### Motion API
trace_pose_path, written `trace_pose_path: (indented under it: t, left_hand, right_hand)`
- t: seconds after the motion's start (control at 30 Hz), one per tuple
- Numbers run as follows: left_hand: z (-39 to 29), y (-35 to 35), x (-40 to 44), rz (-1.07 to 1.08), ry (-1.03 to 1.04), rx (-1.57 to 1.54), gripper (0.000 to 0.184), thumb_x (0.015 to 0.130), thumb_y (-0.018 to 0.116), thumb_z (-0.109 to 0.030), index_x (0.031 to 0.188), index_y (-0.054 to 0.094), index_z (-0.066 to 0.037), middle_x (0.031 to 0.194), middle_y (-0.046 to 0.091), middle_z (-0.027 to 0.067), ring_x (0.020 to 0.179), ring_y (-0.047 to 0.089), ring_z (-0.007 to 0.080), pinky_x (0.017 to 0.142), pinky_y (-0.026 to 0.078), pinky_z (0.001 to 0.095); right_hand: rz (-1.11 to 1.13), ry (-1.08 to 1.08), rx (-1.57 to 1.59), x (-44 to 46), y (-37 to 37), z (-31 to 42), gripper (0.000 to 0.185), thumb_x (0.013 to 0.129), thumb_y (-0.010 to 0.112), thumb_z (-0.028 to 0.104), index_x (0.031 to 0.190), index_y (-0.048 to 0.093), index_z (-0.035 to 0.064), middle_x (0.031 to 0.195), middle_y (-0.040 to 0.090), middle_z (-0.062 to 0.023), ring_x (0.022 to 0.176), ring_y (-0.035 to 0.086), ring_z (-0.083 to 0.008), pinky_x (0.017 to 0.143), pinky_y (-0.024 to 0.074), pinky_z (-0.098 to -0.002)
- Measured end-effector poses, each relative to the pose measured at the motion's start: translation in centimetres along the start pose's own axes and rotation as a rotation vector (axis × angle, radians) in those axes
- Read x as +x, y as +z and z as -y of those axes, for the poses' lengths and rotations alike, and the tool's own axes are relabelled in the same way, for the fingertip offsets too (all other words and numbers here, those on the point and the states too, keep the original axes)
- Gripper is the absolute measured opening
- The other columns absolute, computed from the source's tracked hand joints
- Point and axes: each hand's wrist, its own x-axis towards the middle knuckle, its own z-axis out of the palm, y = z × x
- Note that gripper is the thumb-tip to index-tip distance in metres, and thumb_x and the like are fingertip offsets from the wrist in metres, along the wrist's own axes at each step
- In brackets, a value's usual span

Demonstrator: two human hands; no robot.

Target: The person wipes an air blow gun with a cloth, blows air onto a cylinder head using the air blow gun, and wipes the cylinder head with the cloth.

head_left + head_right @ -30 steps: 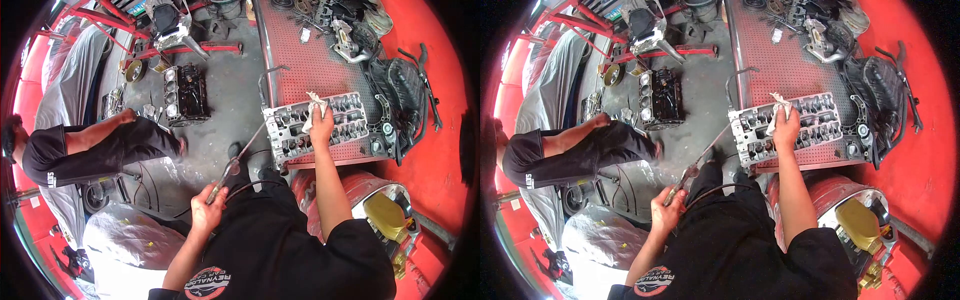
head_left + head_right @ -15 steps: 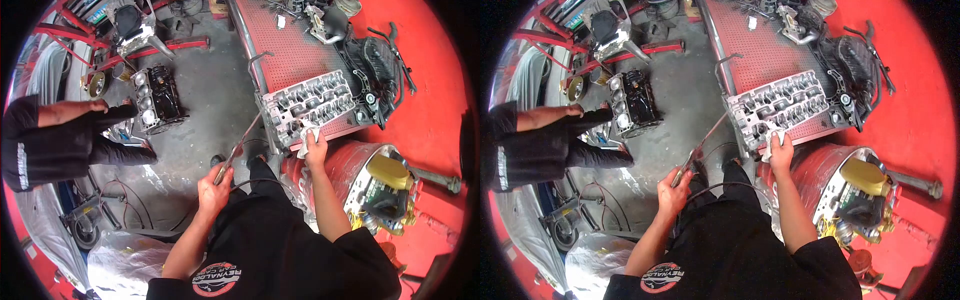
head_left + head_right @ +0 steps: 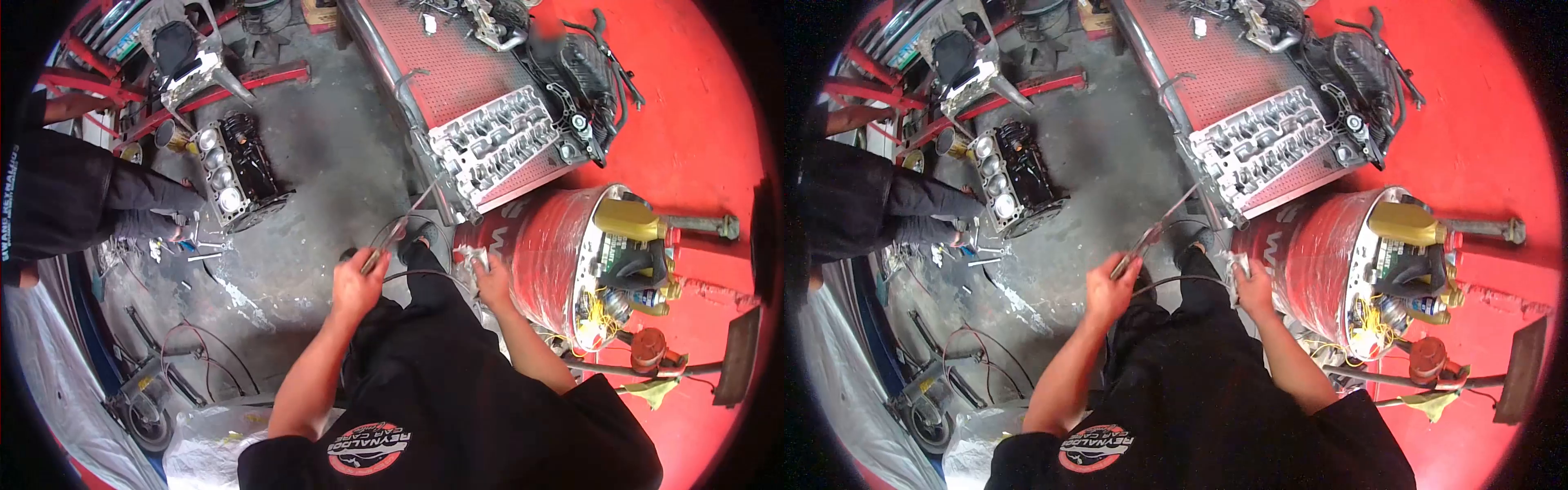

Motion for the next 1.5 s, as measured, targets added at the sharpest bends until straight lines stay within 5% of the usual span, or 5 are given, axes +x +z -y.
trace_pose_path:
  t: [0.33, 0.53, 0.73, 1.0, 1.5]
  left_hand:
    - [1.5, -0.8, -1.1, 0.176, -0.16, -0.154, 0.026, 0.09, 0.074, -0.025, 0.1, 0.07, -0.002, 0.069, 0.065, 0.0178, 0.059, 0.065, 0.0222, 0.056, 0.048, 0.0351]
    - [1.9, 0.2, -1.3, 0.128, -0.106, -0.15, 0.025, 0.093, 0.072, -0.025, 0.099, 0.07, -0.001, 0.064, 0.056, -0.0009, 0.057, 0.048, 0.0078, 0.053, 0.041, 0.0299]
    - [3.2, 1.6, -1.7, 0.158, -0.288, -0.347, 0.024, 0.094, 0.07, -0.025, 0.098, 0.071, -0.002, 0.066, 0.057, -0.0022, 0.055, 0.052, 0.0074, 0.05, 0.042, 0.0271]
    - [3.5, 0.7, -1.4, 0.237, -0.501, -0.569, 0.024, 0.098, 0.065, -0.021, 0.103, 0.07, 0.002, 0.084, 0.072, 0.0062, 0.054, 0.057, 0.0105, 0.05, 0.047, 0.0273]
    - [11.8, 2.9, 0.2, 0.366, -0.669, -1.013, 0.024, 0.099, 0.062, -0.021, 0.104, 0.067, 0.002, 0.084, 0.07, 0.0118, 0.051, 0.056, 0.0125, 0.047, 0.044, 0.0259]
  right_hand:
    - [0.114, 0.353, -0.031, -3.6, -0.7, -0.3, 0.035, 0.096, 0.063, 0.033, 0.106, 0.063, -0.0006, 0.069, 0.061, -0.0106, 0.058, 0.057, -0.0184, 0.057, 0.0458, -0.0383]
    - [0.42, 0.498, -0.019, -8.2, 0.1, -2.6, 0.057, 0.095, 0.062, 0.041, 0.132, 0.056, -0.0019, 0.114, 0.067, -0.0257, 0.112, 0.064, -0.0376, 0.095, 0.0483, -0.0411]
    - [0.625, 0.326, -0.196, -8.2, 0.2, 1.7, 0.05, 0.084, 0.072, 0.032, 0.122, 0.061, 0.0015, 0.116, 0.065, -0.0222, 0.113, 0.062, -0.0368, 0.097, 0.0477, -0.0403]
    - [0.307, -0.636, -0.404, 9.8, 6.6, 13.5, 0.043, 0.075, 0.073, 0.012, 0.114, 0.057, 0.0048, 0.125, 0.054, -0.0178, 0.116, 0.055, -0.0378, 0.095, 0.0483, -0.0472]
    - [0.496, -0.423, -0.987, 10.9, 11.4, 14.1, 0.033, 0.077, 0.074, 0.024, 0.103, 0.063, 0.0068, 0.105, 0.064, -0.0114, 0.103, 0.062, -0.0317, 0.09, 0.0503, -0.0434]
